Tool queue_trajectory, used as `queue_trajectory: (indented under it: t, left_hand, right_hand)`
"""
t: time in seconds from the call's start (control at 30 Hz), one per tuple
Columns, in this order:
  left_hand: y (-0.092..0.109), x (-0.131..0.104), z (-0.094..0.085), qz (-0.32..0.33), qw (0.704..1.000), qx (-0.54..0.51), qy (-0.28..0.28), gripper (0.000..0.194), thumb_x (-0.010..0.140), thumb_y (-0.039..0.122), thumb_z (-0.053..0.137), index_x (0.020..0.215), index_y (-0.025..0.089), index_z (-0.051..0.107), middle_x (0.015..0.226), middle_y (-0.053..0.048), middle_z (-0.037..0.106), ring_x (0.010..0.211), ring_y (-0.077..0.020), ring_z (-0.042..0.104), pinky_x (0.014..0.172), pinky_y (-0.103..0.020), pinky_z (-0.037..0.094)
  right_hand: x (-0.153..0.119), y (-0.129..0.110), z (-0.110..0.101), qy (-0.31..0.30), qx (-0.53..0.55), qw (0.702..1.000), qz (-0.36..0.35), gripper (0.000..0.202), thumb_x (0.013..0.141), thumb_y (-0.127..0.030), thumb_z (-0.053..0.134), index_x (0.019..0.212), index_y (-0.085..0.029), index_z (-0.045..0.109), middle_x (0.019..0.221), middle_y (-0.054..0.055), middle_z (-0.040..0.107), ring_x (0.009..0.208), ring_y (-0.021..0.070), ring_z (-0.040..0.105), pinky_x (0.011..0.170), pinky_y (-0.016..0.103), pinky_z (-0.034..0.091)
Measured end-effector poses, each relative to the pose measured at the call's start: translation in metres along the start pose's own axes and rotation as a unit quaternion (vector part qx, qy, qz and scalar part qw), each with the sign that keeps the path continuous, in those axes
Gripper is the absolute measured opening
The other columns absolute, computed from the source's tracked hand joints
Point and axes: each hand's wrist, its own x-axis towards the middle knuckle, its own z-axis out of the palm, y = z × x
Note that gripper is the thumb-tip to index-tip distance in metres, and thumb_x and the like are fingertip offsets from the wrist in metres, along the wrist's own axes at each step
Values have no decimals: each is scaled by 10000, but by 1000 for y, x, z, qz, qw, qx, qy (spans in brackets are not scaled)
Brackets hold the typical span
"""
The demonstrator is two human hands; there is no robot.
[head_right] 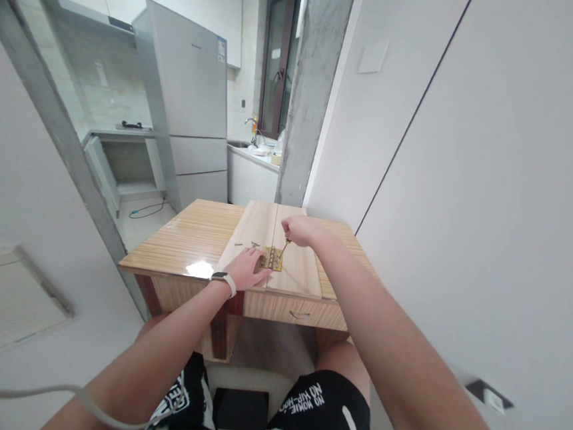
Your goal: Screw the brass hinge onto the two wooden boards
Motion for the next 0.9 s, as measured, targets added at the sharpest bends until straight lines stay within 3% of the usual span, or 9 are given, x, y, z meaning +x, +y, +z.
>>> queue_trajectory:
  t: [0.07,0.13,0.23,0.33,0.5,0.77,0.9]
  left_hand:
    - [0,0,0,-5,1000,-6,-3,483,907,551,609,1233,197,572,1243,-132,624,1210,-309,526,1074,-472,405]
    - [0,0,-1,-8,1000,-10,-5,480,905,548,612,1233,200,572,1247,-131,622,1215,-309,524,1077,-474,401]
    - [1,0,-1,-4,1000,-9,-2,477,908,549,607,1228,197,571,1242,-132,621,1208,-308,525,1076,-474,401]
    - [1,0,0,1,1000,-5,-1,477,910,549,605,1225,192,569,1234,-134,620,1198,-308,529,1074,-471,403]
    - [0,0,1,-6,1000,-2,-3,477,908,547,608,1231,199,563,1236,-128,616,1208,-302,524,1078,-466,402]
    - [0,0,1,3,1000,3,2,486,912,556,600,1228,189,567,1229,-134,623,1201,-307,530,1066,-463,417]
    - [0,0,0,0,1000,4,2,470,907,548,610,1220,199,569,1224,-127,628,1193,-307,536,1059,-463,422]
  right_hand:
    - [1,2,1,-17,1,1000,1,161,941,-270,613,1066,-228,705,1064,58,751,906,190,669,671,256,406]
    - [1,2,2,-14,-1,1000,20,227,961,-364,605,1110,-222,700,1090,83,748,936,212,678,706,266,435]
    - [-1,-1,2,4,-17,997,69,503,999,-587,467,1151,-171,706,1120,168,734,992,272,690,785,322,475]
    - [-4,-5,-2,-7,-35,994,103,650,1019,-629,350,1154,-118,729,1161,236,713,1062,311,687,865,366,484]
    - [-6,-9,-7,-29,-43,994,93,487,1022,-482,471,1162,-102,740,1155,234,720,1061,308,694,855,358,492]
    - [-1,4,0,6,-43,999,22,160,928,-317,655,1013,-221,751,1033,91,761,934,224,691,715,279,439]
    - [-2,2,4,19,5,1000,12,189,904,-352,700,1043,-225,719,1032,60,754,911,195,677,710,256,424]
